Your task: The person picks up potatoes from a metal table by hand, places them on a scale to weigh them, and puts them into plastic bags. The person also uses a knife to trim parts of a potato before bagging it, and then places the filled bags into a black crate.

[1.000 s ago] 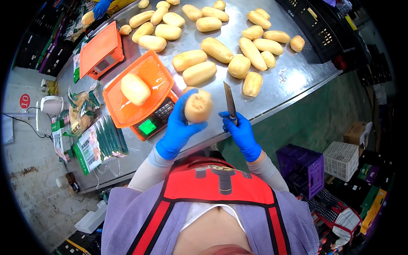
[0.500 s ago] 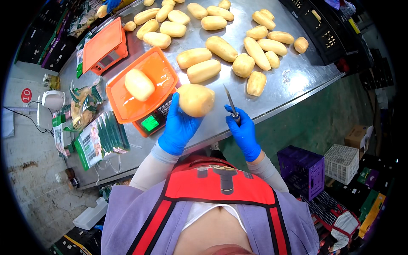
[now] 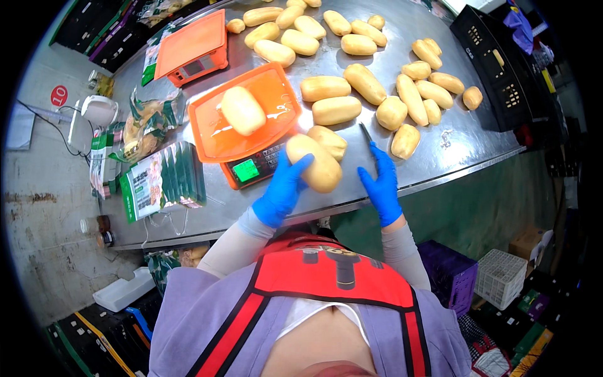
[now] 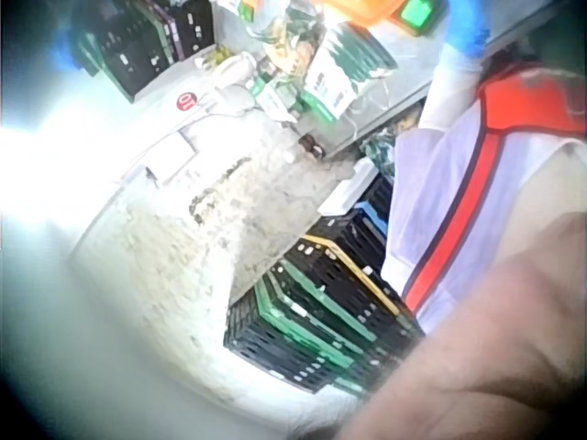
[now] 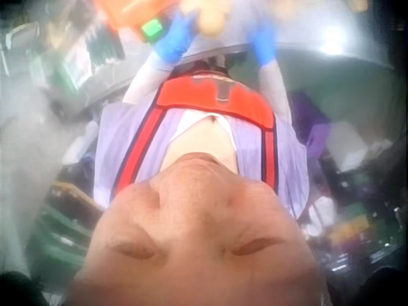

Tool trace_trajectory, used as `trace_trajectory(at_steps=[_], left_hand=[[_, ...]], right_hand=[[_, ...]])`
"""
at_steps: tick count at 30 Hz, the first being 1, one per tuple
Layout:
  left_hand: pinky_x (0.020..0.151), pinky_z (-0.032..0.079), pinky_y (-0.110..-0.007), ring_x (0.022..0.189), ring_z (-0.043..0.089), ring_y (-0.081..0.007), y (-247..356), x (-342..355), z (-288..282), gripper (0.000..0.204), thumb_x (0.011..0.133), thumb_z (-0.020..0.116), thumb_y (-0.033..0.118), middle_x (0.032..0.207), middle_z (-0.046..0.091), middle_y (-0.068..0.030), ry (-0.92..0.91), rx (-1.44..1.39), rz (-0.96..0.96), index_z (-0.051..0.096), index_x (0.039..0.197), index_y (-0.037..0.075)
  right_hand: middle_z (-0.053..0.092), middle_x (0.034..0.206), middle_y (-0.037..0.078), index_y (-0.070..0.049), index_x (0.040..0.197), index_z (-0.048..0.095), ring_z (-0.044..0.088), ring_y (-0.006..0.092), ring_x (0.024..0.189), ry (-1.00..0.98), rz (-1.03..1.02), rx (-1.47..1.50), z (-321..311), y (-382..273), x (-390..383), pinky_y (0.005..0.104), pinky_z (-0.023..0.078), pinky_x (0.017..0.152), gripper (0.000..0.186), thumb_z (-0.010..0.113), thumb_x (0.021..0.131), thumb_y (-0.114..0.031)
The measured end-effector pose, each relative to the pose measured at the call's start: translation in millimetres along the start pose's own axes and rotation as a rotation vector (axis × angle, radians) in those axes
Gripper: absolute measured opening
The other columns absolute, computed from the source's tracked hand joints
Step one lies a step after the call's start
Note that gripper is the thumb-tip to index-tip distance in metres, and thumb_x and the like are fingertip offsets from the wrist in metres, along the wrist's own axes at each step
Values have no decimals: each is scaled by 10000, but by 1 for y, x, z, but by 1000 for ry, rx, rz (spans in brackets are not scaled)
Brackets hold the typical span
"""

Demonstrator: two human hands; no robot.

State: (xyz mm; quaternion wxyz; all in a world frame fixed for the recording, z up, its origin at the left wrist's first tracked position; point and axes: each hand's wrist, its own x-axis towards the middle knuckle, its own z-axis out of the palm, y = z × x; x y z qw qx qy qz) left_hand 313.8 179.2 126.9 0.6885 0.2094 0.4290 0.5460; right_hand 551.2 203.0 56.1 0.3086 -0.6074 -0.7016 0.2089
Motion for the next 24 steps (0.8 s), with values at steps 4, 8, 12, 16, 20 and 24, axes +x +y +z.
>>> trace_trajectory(at_steps=[4,8,12,16,20,24], left_hand=[[1004,465,-435,1208,517,-302,-15,2,0,571,962,485,444,1325,510,-159,-50,-679,-270,400,1373,56],[1035,428,-453,1253,483,-312,-21,-13,2,648,963,425,524,1380,462,-169,-220,-610,-353,358,1411,60],[1051,405,-466,1285,447,-333,-42,-5,-17,726,949,399,580,1424,417,-181,-326,37,-92,325,1434,44],[1077,333,-427,1246,462,-273,-49,20,-63,791,914,349,674,1384,469,-136,-60,-678,-359,407,1391,45],[1150,205,-478,1378,315,-327,0,-8,12,904,893,277,727,1498,327,-173,-368,-686,-360,331,1442,11],[1159,185,-469,1388,297,-332,-27,5,-8,895,896,292,715,1513,300,-187,-424,-686,-418,331,1437,2]], right_hand=[[394,1458,170,-55,1445,349,398,274,1335,-266,-259,806,1,-67,-2,416,326,1080,845,791,751,-247],[444,1406,195,-7,1388,388,426,326,1316,-49,-515,548,13,-91,-3,439,348,1078,880,848,679,-251],[530,1301,208,-2,1319,434,531,372,1192,65,-452,544,-5,-94,0,453,437,993,835,873,639,-210],[556,1232,215,-22,1288,453,564,370,1124,218,-553,865,-63,-126,-2,472,457,952,794,871,628,-162],[576,1209,174,-42,1248,490,585,339,1106,1,-467,636,-57,-124,-17,432,461,951,769,891,623,-240],[569,1226,182,-49,1276,471,585,334,1114,-54,-332,653,-53,-112,-18,426,471,947,809,895,618,-254]])
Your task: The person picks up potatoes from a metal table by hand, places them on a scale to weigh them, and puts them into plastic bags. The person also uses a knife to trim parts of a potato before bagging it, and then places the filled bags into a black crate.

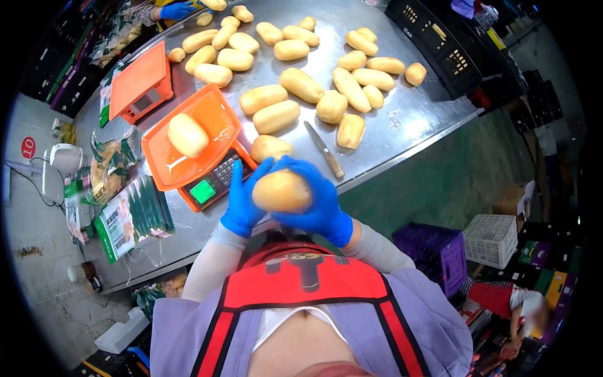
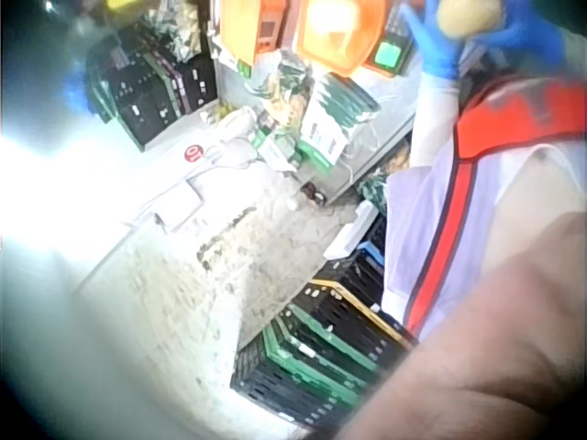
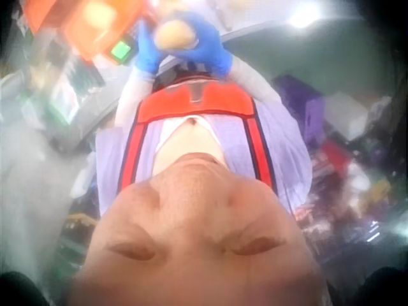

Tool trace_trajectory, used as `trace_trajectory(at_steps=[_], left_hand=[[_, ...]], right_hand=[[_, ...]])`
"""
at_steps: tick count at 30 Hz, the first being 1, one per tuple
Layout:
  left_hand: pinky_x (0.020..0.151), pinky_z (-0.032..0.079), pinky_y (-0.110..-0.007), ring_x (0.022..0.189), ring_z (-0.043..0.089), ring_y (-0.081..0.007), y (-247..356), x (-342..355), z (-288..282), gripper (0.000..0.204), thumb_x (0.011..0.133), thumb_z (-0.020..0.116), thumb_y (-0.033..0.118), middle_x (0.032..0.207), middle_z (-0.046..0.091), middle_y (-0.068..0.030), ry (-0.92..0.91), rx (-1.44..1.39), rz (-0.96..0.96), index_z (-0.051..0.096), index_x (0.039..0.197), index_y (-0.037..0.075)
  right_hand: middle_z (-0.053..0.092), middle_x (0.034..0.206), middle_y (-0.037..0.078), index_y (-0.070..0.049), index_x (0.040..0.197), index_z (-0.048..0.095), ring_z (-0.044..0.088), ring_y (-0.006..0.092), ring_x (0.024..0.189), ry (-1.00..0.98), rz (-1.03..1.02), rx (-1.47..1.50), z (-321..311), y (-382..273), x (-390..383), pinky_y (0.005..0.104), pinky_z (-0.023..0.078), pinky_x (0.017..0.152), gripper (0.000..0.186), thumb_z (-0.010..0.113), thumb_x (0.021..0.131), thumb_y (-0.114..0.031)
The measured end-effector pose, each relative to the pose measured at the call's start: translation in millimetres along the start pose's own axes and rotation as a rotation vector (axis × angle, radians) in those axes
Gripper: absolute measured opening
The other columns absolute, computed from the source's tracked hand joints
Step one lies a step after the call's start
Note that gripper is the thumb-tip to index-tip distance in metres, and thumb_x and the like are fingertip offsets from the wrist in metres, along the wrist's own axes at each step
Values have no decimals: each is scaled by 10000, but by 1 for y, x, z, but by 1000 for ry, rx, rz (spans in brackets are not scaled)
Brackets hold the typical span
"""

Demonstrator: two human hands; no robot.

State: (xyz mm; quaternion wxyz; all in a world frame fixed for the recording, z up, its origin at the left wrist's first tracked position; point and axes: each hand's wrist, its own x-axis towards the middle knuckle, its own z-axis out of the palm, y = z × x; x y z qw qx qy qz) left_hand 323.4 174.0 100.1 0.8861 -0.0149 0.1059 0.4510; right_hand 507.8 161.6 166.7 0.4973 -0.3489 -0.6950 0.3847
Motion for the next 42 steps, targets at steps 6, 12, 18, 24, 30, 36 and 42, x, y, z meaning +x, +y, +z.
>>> trace_trajectory(at_steps=[6,12,18,24,30,36,42], left_hand=[[1152,209,-462,1371,330,-340,-2,6,-23,846,914,347,668,1491,346,-178,160,5,121,320,1450,14],[1145,207,-488,1366,332,-328,-16,6,-9,840,911,327,680,1487,346,-183,149,117,93,318,1459,43],[1146,215,-470,1361,341,-319,-11,0,-15,819,919,338,660,1498,335,-166,223,-15,169,306,1462,47],[1141,227,-479,1355,347,-327,-2,-17,-13,809,922,361,635,1510,319,-165,175,93,274,299,1467,39],[1111,296,-476,1296,417,-334,13,-54,-15,743,943,381,594,1470,386,-155,295,124,498,361,1435,38],[915,431,-319,1147,538,-170,25,-88,-10,456,983,441,447,1351,534,-36,551,410,693,530,1300,131],[900,414,-285,1114,547,-147,41,-166,-75,343,971,499,316,1276,575,-22,762,400,836,562,1260,143]], right_hand=[[551,1247,203,-40,1288,458,567,363,1142,274,-418,55,-10,-5,-4,446,465,957,820,897,618,-219],[536,1254,198,-50,1286,454,563,311,1136,90,-49,25,-6,8,-11,415,473,948,780,878,640,-154],[511,1300,179,-68,1335,407,550,314,1162,164,-164,75,1,12,-16,397,448,984,810,859,675,-197],[530,1303,168,-58,1283,486,541,327,1192,-186,264,98,4,14,-25,396,436,995,705,821,713,-303],[534,1311,147,-34,1365,437,529,242,1197,-458,478,402,26,46,-18,369,423,1004,760,795,750,-302],[527,1274,139,20,1376,422,533,206,1128,-119,483,429,40,81,27,320,463,940,690,744,813,-212],[466,1351,177,44,1421,317,473,234,1222,-57,152,235,100,100,118,328,396,1020,785,749,814,-202]])
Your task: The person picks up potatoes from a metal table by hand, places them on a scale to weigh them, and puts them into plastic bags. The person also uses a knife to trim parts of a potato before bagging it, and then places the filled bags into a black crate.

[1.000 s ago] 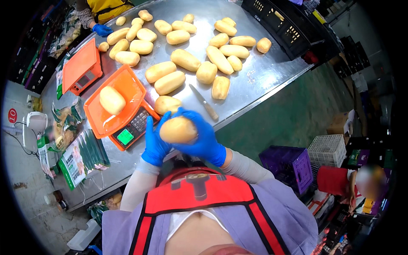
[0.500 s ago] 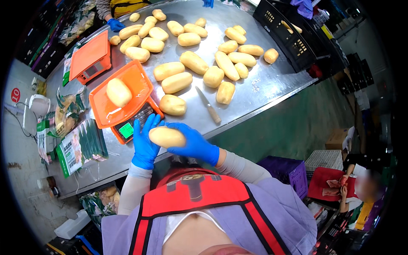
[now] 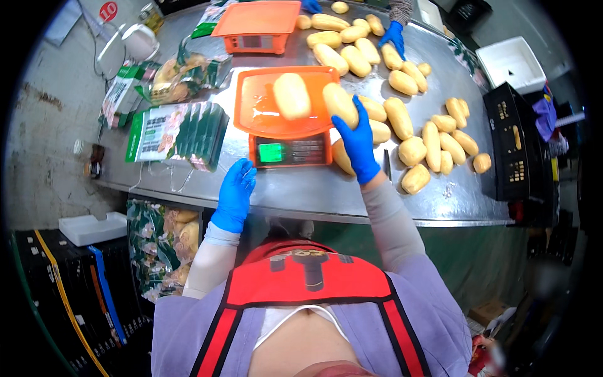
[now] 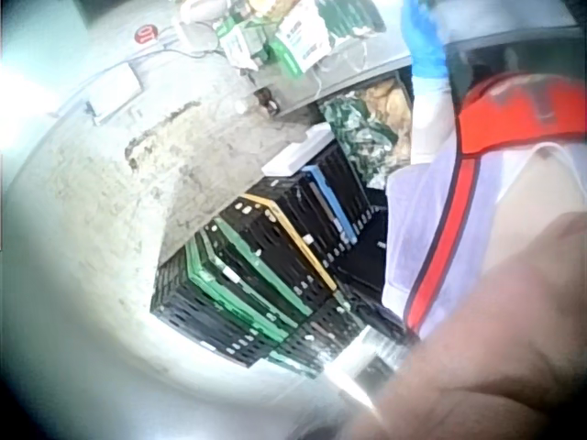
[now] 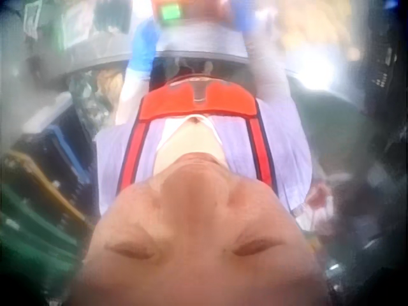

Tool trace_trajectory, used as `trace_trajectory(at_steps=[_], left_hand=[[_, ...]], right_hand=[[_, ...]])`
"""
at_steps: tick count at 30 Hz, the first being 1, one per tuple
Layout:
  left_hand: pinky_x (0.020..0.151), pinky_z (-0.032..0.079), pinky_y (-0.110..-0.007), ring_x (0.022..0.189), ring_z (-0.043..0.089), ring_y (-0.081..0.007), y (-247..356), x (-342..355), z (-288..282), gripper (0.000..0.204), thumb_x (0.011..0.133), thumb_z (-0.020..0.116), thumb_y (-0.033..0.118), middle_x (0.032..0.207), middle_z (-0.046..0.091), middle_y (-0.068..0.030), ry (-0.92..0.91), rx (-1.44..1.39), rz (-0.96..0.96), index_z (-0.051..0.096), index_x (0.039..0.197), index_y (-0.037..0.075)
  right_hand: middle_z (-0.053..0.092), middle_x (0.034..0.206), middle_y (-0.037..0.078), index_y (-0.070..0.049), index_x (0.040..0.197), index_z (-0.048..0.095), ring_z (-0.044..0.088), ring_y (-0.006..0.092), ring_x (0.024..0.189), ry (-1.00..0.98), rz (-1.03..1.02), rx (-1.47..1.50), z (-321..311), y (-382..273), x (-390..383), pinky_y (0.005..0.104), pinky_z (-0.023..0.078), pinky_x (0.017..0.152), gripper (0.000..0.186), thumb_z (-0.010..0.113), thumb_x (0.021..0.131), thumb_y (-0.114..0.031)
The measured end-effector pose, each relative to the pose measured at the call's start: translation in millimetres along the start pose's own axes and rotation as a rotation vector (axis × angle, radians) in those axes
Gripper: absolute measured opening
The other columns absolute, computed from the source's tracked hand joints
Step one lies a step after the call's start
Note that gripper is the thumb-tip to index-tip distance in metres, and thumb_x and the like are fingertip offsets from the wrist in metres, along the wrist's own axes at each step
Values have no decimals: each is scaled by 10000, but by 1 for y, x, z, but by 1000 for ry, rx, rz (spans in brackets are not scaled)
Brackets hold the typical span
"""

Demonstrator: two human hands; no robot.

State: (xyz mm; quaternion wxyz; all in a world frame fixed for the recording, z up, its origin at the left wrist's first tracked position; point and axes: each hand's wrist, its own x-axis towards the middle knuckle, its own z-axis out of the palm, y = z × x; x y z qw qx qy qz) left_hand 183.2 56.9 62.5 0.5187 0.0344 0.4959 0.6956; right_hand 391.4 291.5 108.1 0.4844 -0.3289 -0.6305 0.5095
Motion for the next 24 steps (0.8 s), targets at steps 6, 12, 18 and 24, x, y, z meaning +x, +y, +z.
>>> trace_trajectory(at_steps=[6,12,18,24], left_hand=[[867,397,-270,1059,553,-132,18,-10,-53,327,961,507,276,1240,589,2,208,31,84,572,1253,144],[899,380,-279,1054,566,-135,37,1,-101,329,933,551,295,1180,617,7,344,89,151,600,1221,144],[880,373,-261,1024,558,-108,68,14,-112,346,900,616,299,1122,611,25,449,317,284,612,1207,138],[900,419,-287,1027,535,-118,76,57,-117,425,892,659,271,1113,595,-20,362,521,439,572,1231,30]], right_hand=[[463,1347,238,20,1406,364,476,360,1215,-33,-259,-445,36,50,60,417,367,1043,795,746,786,-299],[502,1329,231,43,1342,449,478,353,1226,48,-229,-445,26,35,62,409,350,1056,612,660,873,-289],[519,1326,182,25,1324,472,503,276,1209,153,-122,-358,-8,30,41,359,378,1039,475,608,923,-190],[495,1339,186,-2,1293,521,440,323,1267,122,-283,-633,8,6,27,408,327,1075,466,649,883,-183]])
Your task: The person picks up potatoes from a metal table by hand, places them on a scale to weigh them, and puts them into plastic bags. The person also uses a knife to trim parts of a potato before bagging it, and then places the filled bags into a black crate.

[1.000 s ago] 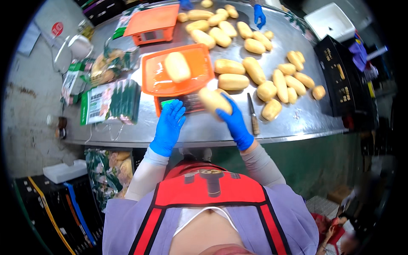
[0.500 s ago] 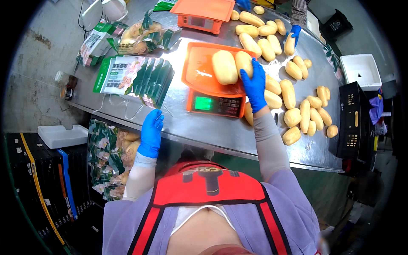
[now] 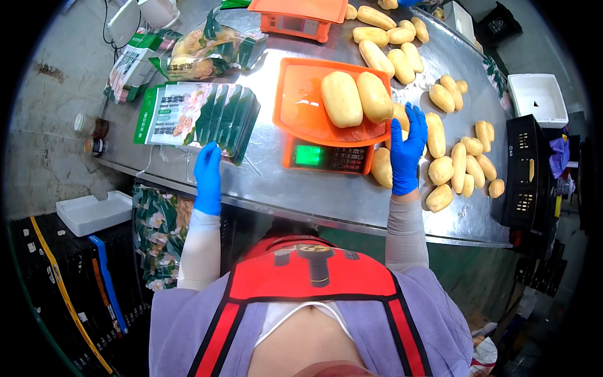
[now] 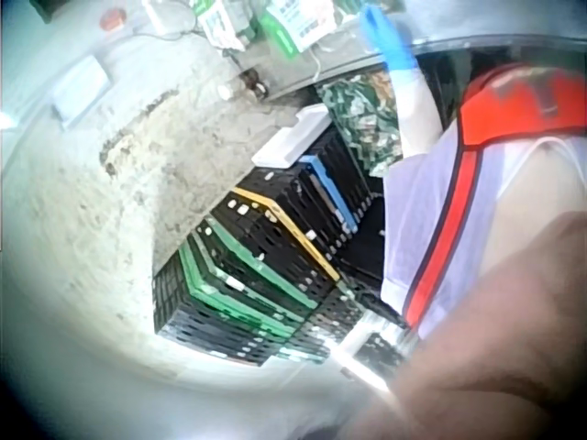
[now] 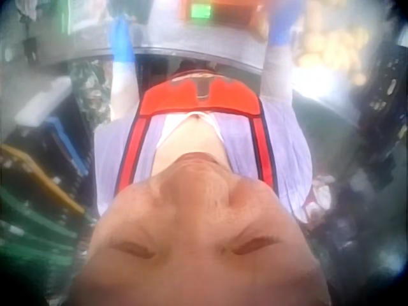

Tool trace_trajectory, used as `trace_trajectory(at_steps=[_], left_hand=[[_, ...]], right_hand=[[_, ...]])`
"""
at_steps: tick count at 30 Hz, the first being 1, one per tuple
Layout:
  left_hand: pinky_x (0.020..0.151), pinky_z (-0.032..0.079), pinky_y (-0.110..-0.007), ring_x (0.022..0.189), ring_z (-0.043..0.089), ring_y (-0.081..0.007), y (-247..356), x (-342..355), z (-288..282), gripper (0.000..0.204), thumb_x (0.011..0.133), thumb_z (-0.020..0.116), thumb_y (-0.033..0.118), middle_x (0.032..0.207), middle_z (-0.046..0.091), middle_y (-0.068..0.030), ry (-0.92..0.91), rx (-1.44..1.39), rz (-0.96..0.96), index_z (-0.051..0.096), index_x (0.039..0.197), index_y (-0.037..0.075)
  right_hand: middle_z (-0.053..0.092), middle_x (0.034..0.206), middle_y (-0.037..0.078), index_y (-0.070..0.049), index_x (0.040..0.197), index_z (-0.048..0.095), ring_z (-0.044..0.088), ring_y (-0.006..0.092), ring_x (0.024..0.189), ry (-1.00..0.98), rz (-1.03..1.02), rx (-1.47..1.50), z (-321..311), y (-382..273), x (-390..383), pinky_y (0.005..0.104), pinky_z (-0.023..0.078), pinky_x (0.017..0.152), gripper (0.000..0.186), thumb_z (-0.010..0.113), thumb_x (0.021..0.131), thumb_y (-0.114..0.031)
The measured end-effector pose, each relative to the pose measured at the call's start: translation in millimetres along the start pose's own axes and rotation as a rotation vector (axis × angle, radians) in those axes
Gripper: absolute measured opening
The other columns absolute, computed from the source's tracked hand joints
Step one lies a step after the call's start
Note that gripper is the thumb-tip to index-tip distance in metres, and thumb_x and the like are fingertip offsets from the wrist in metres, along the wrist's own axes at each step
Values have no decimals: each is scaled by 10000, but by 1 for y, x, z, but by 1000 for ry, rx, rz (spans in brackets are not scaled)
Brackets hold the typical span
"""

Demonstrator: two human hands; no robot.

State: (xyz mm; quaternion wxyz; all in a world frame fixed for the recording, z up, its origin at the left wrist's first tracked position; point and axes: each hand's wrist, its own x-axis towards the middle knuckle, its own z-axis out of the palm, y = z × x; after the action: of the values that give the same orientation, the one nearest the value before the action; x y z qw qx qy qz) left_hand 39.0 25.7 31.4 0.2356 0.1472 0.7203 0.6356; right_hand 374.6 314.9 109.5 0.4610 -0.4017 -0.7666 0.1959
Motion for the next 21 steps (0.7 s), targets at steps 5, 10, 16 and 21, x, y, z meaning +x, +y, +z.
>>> trace_trajectory(at_steps=[5,10,16,21], left_hand=[[978,412,-352,1128,532,-228,-35,47,14,565,844,701,323,1199,578,-141,-42,378,432,526,1256,-21],[991,395,-440,1139,536,-352,-13,32,33,626,740,754,341,1252,555,-219,75,1253,590,549,1226,4],[856,445,-442,1011,579,-336,-6,30,16,327,776,688,269,1084,622,-153,-36,1104,708,605,1016,62],[886,485,-417,996,619,-350,4,25,13,250,834,664,189,1040,658,-166,-142,946,484,647,1023,27]], right_hand=[[350,1460,212,-34,1359,472,271,408,1370,-102,-269,-384,41,-35,14,535,158,1127,663,663,832,-387],[275,1499,205,-19,1408,396,199,417,1398,-308,-244,-560,80,-60,2,600,109,1113,758,648,810,-412],[354,1424,276,-47,1420,386,392,466,1251,-352,-318,-313,83,-79,-6,500,314,1068,715,672,781,-191],[435,1382,244,-38,1385,439,425,425,1242,-300,-261,-135,87,-88,2,484,344,1053,687,684,749,-126]])
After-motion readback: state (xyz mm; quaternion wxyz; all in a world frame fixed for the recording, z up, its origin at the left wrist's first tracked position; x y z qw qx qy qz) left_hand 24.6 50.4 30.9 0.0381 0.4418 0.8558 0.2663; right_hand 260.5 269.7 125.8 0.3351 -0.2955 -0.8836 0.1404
